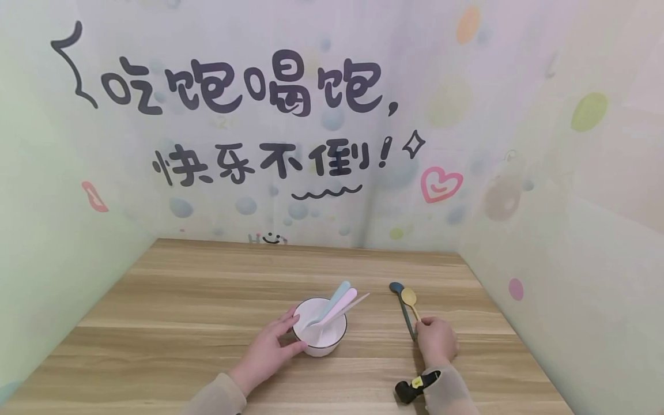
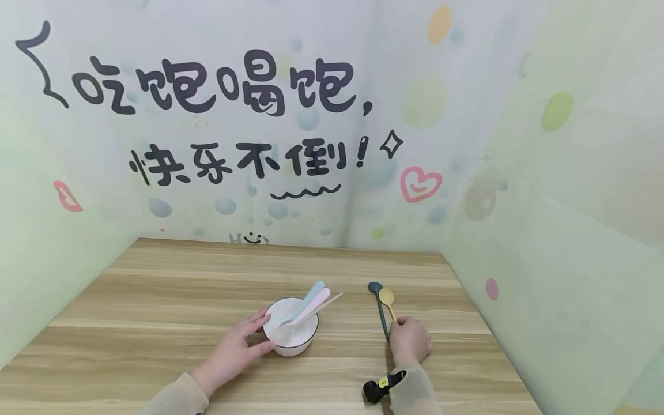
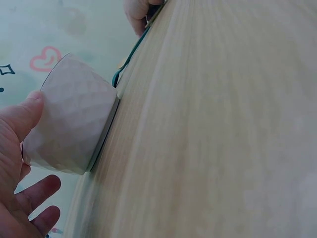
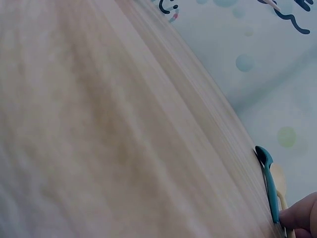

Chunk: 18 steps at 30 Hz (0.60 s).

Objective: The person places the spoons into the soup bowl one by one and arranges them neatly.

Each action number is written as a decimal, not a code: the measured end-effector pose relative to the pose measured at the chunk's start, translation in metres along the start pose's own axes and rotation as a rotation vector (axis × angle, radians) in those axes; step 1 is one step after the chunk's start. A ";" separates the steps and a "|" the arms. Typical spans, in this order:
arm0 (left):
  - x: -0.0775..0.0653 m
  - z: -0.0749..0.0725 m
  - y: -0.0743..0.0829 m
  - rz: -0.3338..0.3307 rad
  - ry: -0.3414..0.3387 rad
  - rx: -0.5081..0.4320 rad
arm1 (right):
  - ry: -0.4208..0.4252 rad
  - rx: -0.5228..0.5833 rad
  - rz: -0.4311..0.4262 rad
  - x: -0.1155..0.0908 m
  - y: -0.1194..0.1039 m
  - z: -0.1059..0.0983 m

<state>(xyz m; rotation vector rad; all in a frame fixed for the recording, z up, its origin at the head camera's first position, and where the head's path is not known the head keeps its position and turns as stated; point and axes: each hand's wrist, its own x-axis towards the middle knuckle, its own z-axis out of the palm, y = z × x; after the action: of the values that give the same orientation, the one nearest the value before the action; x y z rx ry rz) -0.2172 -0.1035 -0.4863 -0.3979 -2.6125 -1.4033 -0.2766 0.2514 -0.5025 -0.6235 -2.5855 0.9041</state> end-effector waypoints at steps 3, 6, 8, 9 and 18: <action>0.000 0.000 -0.001 -0.002 -0.001 -0.005 | 0.001 -0.001 0.000 -0.001 -0.001 -0.001; 0.000 0.000 -0.001 -0.005 0.000 -0.009 | -0.002 -0.003 0.002 -0.001 -0.001 -0.001; 0.000 0.000 -0.001 -0.007 0.000 -0.012 | -0.009 -0.005 0.001 0.000 -0.001 -0.002; 0.000 0.001 -0.001 -0.008 0.000 -0.013 | -0.009 -0.005 0.001 0.000 -0.001 -0.002; 0.001 0.001 -0.002 -0.007 -0.001 -0.014 | 0.016 0.016 0.013 0.001 0.001 0.001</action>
<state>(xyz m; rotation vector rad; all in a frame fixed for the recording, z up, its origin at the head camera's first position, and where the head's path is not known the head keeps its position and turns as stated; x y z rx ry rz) -0.2185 -0.1033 -0.4883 -0.3918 -2.6086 -1.4246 -0.2775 0.2523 -0.5035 -0.6415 -2.5605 0.9198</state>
